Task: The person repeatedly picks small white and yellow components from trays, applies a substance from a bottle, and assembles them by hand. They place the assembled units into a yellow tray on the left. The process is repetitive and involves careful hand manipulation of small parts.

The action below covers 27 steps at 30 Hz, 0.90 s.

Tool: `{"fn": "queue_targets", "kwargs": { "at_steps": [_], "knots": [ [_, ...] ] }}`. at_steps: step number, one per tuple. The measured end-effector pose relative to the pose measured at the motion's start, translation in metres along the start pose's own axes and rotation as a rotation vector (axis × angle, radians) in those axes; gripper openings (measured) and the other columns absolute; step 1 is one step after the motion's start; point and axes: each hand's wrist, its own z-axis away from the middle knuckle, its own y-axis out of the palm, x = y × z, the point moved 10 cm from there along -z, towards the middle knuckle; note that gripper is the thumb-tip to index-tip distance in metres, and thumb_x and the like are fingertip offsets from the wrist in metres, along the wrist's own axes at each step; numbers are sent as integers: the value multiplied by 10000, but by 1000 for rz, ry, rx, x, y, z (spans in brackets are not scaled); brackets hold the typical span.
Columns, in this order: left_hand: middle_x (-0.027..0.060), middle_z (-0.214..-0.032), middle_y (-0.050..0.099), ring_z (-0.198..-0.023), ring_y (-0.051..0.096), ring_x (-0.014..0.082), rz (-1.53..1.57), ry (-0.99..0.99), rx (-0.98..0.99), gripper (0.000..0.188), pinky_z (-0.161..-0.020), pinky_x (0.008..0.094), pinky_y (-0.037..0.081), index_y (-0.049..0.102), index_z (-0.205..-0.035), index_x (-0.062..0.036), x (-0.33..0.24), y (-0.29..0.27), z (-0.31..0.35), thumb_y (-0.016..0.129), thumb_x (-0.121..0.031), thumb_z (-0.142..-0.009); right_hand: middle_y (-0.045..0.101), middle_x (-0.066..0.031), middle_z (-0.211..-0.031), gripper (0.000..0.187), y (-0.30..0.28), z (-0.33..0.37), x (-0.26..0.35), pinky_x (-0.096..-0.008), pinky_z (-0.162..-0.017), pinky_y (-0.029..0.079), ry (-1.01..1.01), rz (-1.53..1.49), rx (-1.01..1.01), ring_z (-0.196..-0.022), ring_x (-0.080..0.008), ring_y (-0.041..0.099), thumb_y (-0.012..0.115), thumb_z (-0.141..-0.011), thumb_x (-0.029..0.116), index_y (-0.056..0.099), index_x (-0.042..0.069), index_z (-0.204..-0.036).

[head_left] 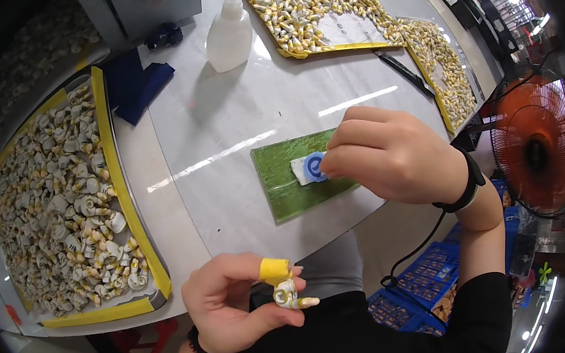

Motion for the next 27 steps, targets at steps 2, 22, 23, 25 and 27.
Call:
{"fn": "queue_targets", "kwargs": {
  "at_steps": [2, 22, 23, 25, 27],
  "knots": [
    [99, -716, 631, -678, 626, 168, -11, 47, -19, 485, -686, 371, 551, 523, -842, -14, -3, -1, 0, 826, -315, -613, 554, -57, -757, 232, 2, -2, 4, -305, -569, 475, -8, 26, -12, -680, -207, 551, 640, -605, -9, 611, 32, -832],
    [134, -876, 675, -805, 659, 238, -318, 470, 99, 359, -756, 390, 547, 592, -855, -29, -30, 18, 13, 838, -96, -602, 601, -95, -757, 175, -25, 23, 43, -273, -535, 476, 55, -723, -471, -617, -204, 587, 665, -699, -38, 646, -31, -873],
    [128, -877, 676, -803, 659, 234, -302, 469, 83, 353, -756, 389, 547, 598, -853, -30, -29, 17, 13, 837, -97, -603, 599, -97, -758, 168, -25, 24, 44, -272, -534, 475, 46, -724, -480, -615, -203, 586, 663, -703, -37, 644, -32, -870],
    [112, -877, 676, -796, 657, 230, -354, 473, 106, 345, -754, 380, 548, 612, -855, -32, -30, 19, 13, 836, -104, -602, 598, -101, -761, 154, -23, 24, 45, -271, -531, 475, 20, -725, -496, -611, -204, 584, 657, -711, -37, 640, -36, -864],
    [100, -872, 677, -788, 656, 226, -394, 473, 136, 337, -752, 374, 549, 627, -854, -34, -33, 24, 12, 835, -113, -600, 597, -106, -765, 137, -23, 25, 48, -270, -528, 475, -2, -722, -510, -608, -206, 582, 650, -718, -39, 634, -41, -853]
  ]
}}
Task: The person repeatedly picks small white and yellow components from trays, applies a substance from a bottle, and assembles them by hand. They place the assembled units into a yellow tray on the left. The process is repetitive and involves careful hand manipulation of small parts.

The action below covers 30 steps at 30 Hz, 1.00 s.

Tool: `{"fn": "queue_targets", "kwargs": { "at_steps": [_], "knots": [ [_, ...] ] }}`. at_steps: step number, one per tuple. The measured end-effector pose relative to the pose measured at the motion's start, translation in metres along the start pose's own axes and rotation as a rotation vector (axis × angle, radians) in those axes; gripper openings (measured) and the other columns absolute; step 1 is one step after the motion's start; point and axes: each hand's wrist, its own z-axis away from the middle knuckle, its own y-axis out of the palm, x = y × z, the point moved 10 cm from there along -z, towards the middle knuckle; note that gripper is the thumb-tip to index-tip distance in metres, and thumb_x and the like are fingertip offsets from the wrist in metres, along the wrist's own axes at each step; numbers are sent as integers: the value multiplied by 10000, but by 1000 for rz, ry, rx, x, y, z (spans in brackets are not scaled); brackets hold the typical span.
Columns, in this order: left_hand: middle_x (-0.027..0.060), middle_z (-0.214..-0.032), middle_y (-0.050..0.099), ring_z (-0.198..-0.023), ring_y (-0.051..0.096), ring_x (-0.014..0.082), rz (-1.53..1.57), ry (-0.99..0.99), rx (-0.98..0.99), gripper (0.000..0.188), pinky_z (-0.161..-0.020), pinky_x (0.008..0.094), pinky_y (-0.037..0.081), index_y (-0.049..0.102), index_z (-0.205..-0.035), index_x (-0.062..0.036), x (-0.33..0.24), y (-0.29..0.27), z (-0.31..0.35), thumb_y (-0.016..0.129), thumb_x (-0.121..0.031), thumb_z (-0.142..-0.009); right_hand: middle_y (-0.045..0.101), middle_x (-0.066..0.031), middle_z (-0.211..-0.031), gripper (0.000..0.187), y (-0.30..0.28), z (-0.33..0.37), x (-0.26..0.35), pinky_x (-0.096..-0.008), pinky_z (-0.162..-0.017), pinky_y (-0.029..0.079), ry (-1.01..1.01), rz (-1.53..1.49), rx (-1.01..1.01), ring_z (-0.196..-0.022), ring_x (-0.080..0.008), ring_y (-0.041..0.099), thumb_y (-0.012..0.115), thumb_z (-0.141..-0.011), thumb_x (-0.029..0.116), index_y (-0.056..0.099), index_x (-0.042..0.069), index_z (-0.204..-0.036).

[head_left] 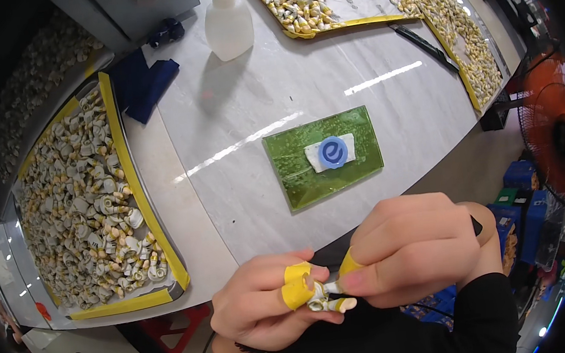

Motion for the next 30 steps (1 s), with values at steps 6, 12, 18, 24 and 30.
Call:
{"fn": "queue_targets", "kwargs": {
  "at_steps": [6, 12, 18, 24, 30],
  "knots": [
    [105, -831, 675, -753, 662, 233, -164, 67, -4, 316, -721, 358, 562, 655, -835, -37, -15, 2, -2, 834, -134, -594, 596, -122, -781, 89, 3, -1, 2, -273, -523, 481, -30, -57, -6, -602, -214, 578, 629, -732, -50, 613, -56, -820],
    [108, -827, 675, -733, 664, 238, -219, 122, 15, 305, -697, 353, 573, 656, -826, -36, -23, 4, -2, 831, -139, -598, 597, -134, -791, 92, 5, 0, 4, -277, -532, 487, -35, -92, 0, -608, -220, 581, 635, -729, -49, 607, -62, -816],
    [108, -861, 673, -796, 660, 237, -211, 53, 88, 300, -741, 375, 563, 654, -835, -33, -17, 8, -6, 827, -140, -614, 603, -138, -792, 120, 2, 3, 4, -276, -536, 487, -47, -50, -24, -605, -220, 582, 648, -713, -34, 609, -71, -821],
    [128, -917, 661, -795, 658, 257, -158, 180, -43, 337, -724, 361, 554, 572, -963, 4, -18, 3, -1, 763, -129, -719, 615, -126, -779, 147, 2, 7, 6, -264, -546, 478, -45, 25, -69, -602, -215, 580, 668, -711, -15, 630, -64, -844],
    [197, -897, 638, -797, 646, 221, 565, -333, -78, 292, -706, 323, 530, 560, -958, 90, 30, 6, 11, 690, -123, -807, 595, -93, -796, 169, 2, 2, -25, -284, -612, 424, 253, -297, 4, -687, -209, 558, 710, -737, 31, 654, -7, -891]
  ]
}}
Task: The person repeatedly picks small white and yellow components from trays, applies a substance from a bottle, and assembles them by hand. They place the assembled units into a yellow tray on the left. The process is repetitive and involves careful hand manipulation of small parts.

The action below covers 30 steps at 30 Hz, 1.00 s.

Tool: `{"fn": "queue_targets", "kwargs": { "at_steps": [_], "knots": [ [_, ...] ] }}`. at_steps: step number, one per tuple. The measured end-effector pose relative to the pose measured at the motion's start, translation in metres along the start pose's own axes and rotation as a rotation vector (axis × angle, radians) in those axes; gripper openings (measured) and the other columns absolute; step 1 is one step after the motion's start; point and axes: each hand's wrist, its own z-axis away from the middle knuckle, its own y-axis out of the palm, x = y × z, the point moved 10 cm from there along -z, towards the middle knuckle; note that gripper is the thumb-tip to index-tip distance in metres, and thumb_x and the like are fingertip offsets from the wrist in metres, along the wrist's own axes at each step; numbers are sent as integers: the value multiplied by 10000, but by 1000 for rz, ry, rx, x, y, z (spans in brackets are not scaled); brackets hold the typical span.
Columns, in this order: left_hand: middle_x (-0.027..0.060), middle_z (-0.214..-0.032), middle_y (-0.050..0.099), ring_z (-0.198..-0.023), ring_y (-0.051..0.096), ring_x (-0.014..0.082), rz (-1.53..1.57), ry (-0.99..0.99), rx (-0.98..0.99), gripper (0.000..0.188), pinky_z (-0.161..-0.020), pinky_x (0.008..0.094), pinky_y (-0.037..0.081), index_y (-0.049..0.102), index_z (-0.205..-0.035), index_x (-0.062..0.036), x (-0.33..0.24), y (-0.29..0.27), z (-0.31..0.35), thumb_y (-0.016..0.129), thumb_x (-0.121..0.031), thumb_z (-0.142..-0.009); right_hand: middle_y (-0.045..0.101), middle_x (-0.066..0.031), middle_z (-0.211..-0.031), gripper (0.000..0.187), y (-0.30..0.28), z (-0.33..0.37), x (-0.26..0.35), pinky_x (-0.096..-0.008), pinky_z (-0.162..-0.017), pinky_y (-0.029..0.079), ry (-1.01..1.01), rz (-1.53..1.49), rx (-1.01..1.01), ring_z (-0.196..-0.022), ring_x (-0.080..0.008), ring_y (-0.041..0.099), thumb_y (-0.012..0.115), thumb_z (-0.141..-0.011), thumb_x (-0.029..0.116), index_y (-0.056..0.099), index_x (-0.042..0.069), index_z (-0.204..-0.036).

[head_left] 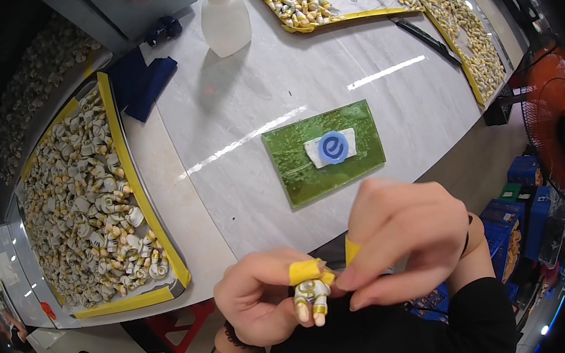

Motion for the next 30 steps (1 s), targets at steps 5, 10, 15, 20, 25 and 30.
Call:
{"fn": "queue_targets", "kwargs": {
  "at_steps": [5, 10, 15, 20, 25, 30],
  "knots": [
    [163, -838, 643, -737, 626, 179, 44, -76, 82, 261, -662, 273, 496, 587, -916, 81, 11, 5, 1, 707, -116, -793, 480, -71, -815, 141, 10, 0, -12, -274, -617, 408, 129, -66, 133, -711, -204, 511, 710, -748, 60, 638, 41, -868],
    [131, -799, 645, -721, 615, 147, 54, -208, 141, 234, -650, 246, 475, 590, -882, 68, 18, 10, 2, 721, -95, -777, 512, -41, -771, 131, 12, -2, -9, -249, -538, 381, 127, 21, 164, -646, -152, 495, 768, -691, 88, 672, 71, -779],
    [112, -796, 644, -737, 612, 126, -56, -258, 167, 196, -665, 234, 479, 572, -843, 51, 19, 12, 3, 710, -75, -785, 513, -57, -778, 138, 14, -3, -7, -262, -549, 389, 99, 77, 174, -654, -176, 500, 755, -685, 66, 650, 65, -775],
    [108, -814, 641, -747, 611, 121, -45, -283, 170, 200, -680, 230, 483, 564, -852, 49, 21, 10, 5, 704, -80, -792, 516, -62, -786, 155, 18, -3, -7, -264, -551, 394, 87, 107, 201, -664, -182, 510, 753, -691, 64, 642, 53, -798],
    [103, -835, 637, -753, 608, 122, 72, -331, 192, 237, -688, 231, 482, 567, -886, 59, 25, 7, 7, 700, -119, -803, 517, -60, -799, 183, 22, -2, -14, -248, -558, 402, 135, -33, 214, -679, -169, 519, 780, -692, 101, 651, 51, -812],
    [92, -843, 635, -771, 607, 113, 122, -369, 197, 232, -696, 231, 484, 570, -905, 57, 30, 7, 10, 686, -123, -815, 513, -56, -798, 191, 18, 1, -16, -241, -557, 407, 150, -86, 197, -676, -162, 521, 790, -686, 116, 660, 52, -811]
  ]
}}
